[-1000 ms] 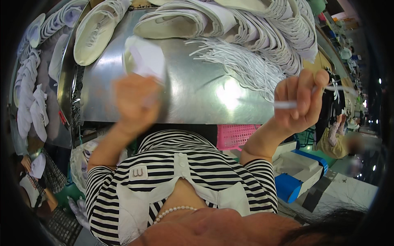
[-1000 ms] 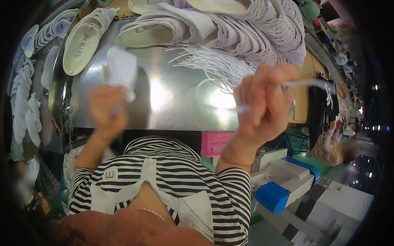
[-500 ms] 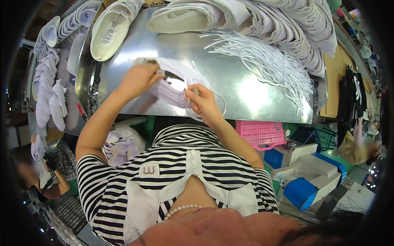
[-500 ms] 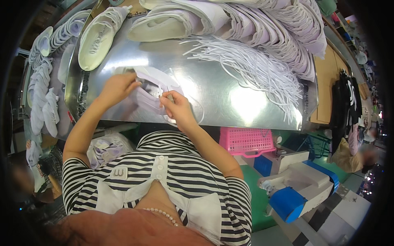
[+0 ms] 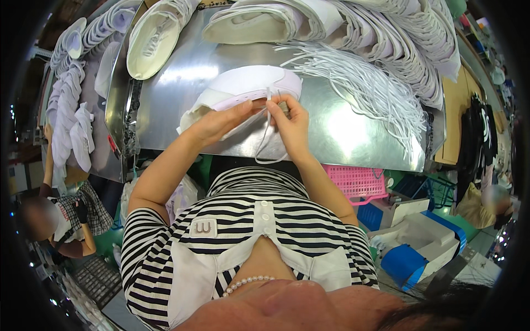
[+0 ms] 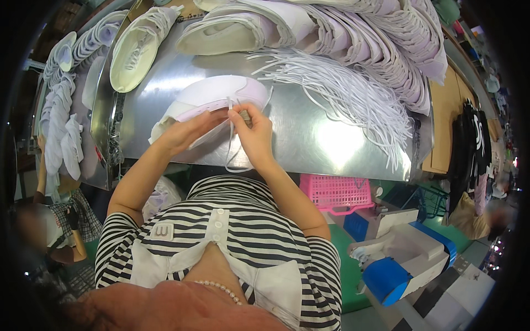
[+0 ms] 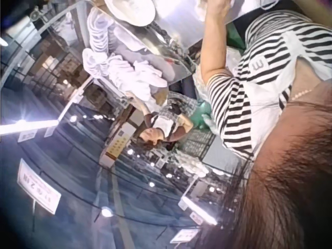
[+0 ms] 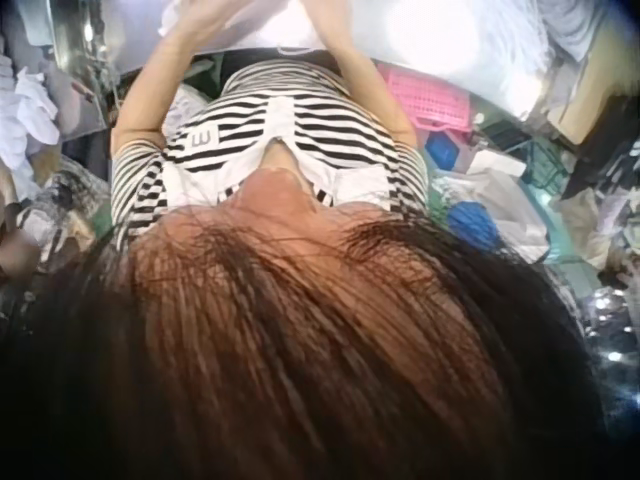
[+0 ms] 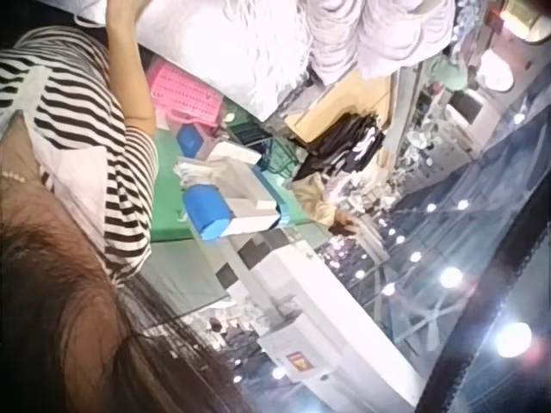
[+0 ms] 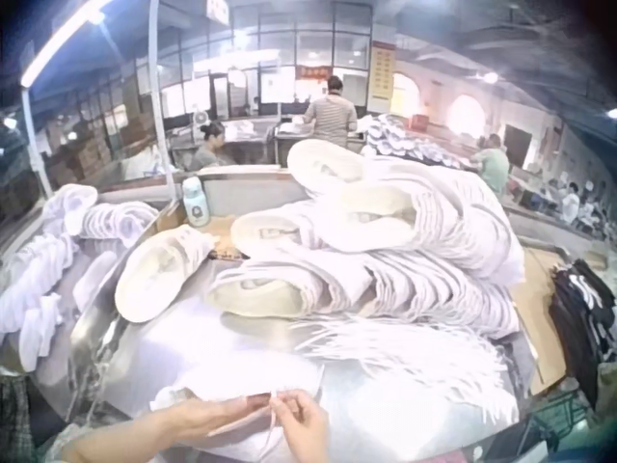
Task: The person laces white shoes by hand, threading white shoelaces through the eyelets of multiple shoes on a metal table. The person handles each shoe one at a time, pulling the laces through and arranging them.
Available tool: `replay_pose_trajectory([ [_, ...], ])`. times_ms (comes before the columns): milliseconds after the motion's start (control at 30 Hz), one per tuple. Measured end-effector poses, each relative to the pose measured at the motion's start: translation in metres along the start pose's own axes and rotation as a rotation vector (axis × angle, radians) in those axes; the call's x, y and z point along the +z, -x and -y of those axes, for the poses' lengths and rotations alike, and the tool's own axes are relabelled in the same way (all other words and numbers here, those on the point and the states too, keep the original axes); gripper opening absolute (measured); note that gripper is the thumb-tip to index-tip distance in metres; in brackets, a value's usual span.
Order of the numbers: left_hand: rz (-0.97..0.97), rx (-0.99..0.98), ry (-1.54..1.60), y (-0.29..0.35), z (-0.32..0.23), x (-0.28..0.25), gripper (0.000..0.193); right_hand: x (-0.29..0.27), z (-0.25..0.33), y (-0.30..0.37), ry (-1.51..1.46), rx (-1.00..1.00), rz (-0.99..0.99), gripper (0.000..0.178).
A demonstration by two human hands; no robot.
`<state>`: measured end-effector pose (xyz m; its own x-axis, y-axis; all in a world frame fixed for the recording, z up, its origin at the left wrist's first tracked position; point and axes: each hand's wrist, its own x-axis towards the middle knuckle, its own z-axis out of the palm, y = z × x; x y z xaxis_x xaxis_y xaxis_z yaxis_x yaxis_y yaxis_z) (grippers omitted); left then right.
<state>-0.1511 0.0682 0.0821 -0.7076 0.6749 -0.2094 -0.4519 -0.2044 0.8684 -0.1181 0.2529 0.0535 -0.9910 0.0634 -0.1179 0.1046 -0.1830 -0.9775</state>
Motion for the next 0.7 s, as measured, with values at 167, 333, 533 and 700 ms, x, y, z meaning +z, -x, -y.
replay_pose_trajectory([
  [167, -0.249, -0.017, 0.01, -0.018, 0.028, -0.002, 0.046, -0.003, -0.006, -0.007, 0.059, 0.004, 0.042, 0.013],
  [333, -0.433, 0.033, 0.082, -0.018, 0.022, 0.014, 0.036, -0.004, 0.013, 0.005, -0.025, 0.073, 0.028, 0.009],
  [533, -0.429, 0.009, -0.084, -0.009, 0.019, 0.024, 0.031, -0.009, 0.014, 0.002, 0.187, 0.078, 0.064, 0.013],
  [700, -0.491, 0.089, -0.067, -0.008, 0.032, 0.021, 0.027, -0.008, 0.018, 0.005, 0.395, 0.083, 0.091, 0.019],
])
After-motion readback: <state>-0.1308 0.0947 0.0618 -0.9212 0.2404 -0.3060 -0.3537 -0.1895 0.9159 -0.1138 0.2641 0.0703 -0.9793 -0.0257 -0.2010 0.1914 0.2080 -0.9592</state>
